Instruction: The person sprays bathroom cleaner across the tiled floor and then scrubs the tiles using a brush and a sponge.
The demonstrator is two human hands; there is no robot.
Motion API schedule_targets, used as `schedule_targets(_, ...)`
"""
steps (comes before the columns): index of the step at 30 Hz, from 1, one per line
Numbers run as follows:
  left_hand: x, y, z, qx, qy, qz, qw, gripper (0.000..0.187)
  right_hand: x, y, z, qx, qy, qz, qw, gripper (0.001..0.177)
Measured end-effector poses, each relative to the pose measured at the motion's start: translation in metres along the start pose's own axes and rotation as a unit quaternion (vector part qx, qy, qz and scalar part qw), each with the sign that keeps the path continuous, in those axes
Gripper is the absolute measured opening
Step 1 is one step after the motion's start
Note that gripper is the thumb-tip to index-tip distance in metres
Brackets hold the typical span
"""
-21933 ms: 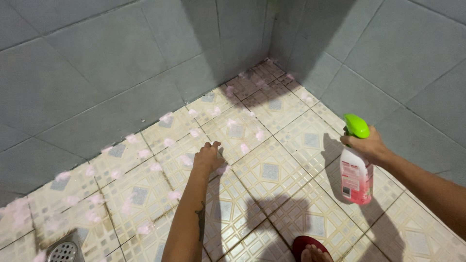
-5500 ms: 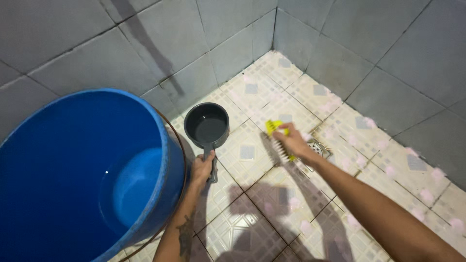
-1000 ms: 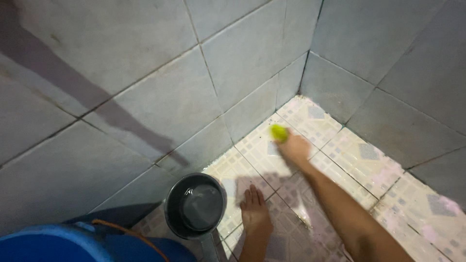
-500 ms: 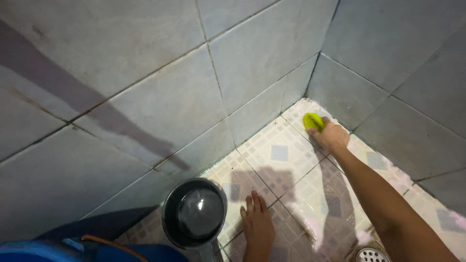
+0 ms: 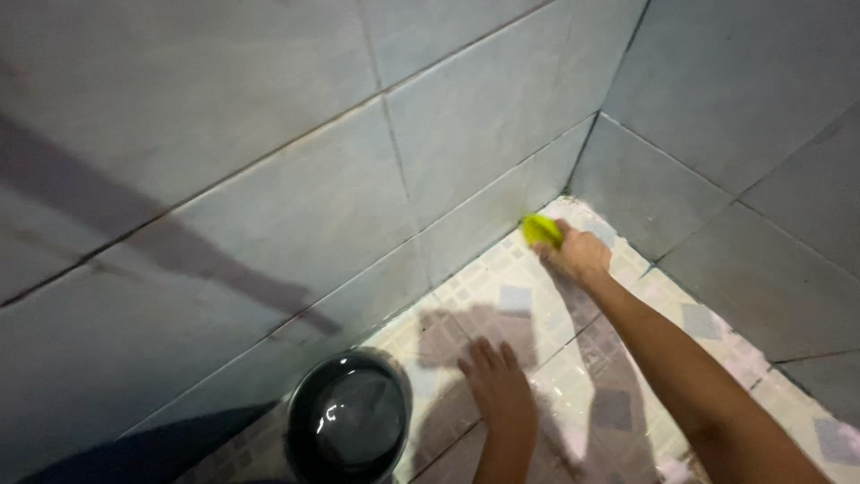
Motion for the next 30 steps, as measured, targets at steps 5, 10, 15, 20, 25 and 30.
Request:
schedule_targets(5,-0.021,0.032,0.01,0.031,-0.004,0.006,0.999,0.072,-0.047,-0.015,0.04,-0.018,0.075,0.041,0.996,0.074)
schedule_targets(10,-0.038,0.048,0.01,0.041,-0.005,0.038,0.998,0.067,-0.058,-0.014,0.039,-0.045,0.102,0.064,0.992,0.074)
schedule_targets(15,-0.022,0.039,0.014,0.003,-0.018,-0.01,1.0,0.074,-0.008,0.02,0.011,-0.049,-0.057,0.008,0.997,0.077)
schedule_targets(20,-0.003,0.019,0.012,-0.031,-0.012,-0.007,0.999,0.077,0.007,0.023,-0.006,0.015,-0.056,-0.078,0.995,0.08)
schedule_targets(25,0.0,0.012,0.007,0.0,-0.002,0.016,1.0,0.078,-0.043,0.007,0.029,-0.015,0.016,-0.002,1.0,0.079)
schedule_targets(30,0.001,0.019,0.003,0.027,0.017,-0.01,0.999,0.081,-0.062,0.001,0.082,0.02,0.061,0.019,0.998,0.096)
Point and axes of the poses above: each hand's wrist, its own x-axis away from the middle knuckle, its own y-axis out of the palm, z = x × y, the point moved 7 cm from there along -x, towards the middle knuckle, and after that the axes turned 9 degrees about -z, right-handed, at the moved point
